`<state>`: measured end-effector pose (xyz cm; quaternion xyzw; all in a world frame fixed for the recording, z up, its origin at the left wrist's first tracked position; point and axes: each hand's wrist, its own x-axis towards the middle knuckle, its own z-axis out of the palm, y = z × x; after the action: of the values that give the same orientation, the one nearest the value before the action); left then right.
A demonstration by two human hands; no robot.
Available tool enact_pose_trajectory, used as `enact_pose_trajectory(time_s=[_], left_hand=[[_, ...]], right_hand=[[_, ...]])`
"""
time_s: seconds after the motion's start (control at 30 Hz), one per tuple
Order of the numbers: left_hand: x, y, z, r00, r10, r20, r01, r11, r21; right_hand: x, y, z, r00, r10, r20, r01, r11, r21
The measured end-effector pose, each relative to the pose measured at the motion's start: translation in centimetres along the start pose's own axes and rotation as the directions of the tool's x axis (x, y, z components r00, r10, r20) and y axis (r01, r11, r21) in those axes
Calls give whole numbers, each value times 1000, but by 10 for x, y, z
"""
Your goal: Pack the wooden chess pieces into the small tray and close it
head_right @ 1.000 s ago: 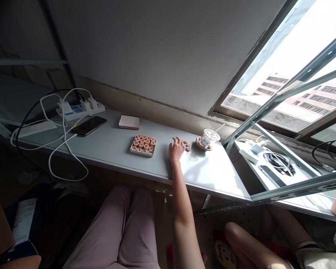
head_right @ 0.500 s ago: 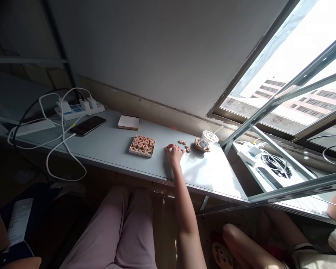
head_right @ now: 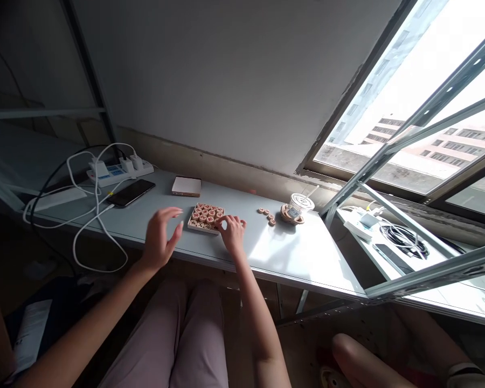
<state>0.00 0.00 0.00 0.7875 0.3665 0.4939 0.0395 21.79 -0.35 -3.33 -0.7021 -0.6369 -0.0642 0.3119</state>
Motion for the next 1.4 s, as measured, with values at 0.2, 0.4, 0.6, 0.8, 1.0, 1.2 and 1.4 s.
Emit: enact_pose_trajectory(time_s=[0.2,0.4,0.6,0.8,1.0,1.2,1.4], left_hand=[[18,-61,49,844,-363,396,305,931,202],[13,-81,65,806,-328,493,268,944,190],[8,-78,64,839,-195,508,156,981,118],[8,-79,65,836,-201,511,151,979,138],[10,-78,64,833,-199,517,143,979,145],[11,-75,60,833,-196,517,154,980,123],[14,-74,57,826,-207,524,204,977,66]], right_hand=[[-2,5,0,1000,3,10,-3,999,-47],[26,80,-6,952,283,-118,-303,928,-217],[55,143,-11,889,448,96,-384,843,-376],[44,143,-8,918,379,111,-322,881,-347],[9,103,-4,976,151,155,-109,962,-249],[-5,66,0,980,66,186,-39,989,-144],[0,53,-5,993,91,75,-82,989,-122]])
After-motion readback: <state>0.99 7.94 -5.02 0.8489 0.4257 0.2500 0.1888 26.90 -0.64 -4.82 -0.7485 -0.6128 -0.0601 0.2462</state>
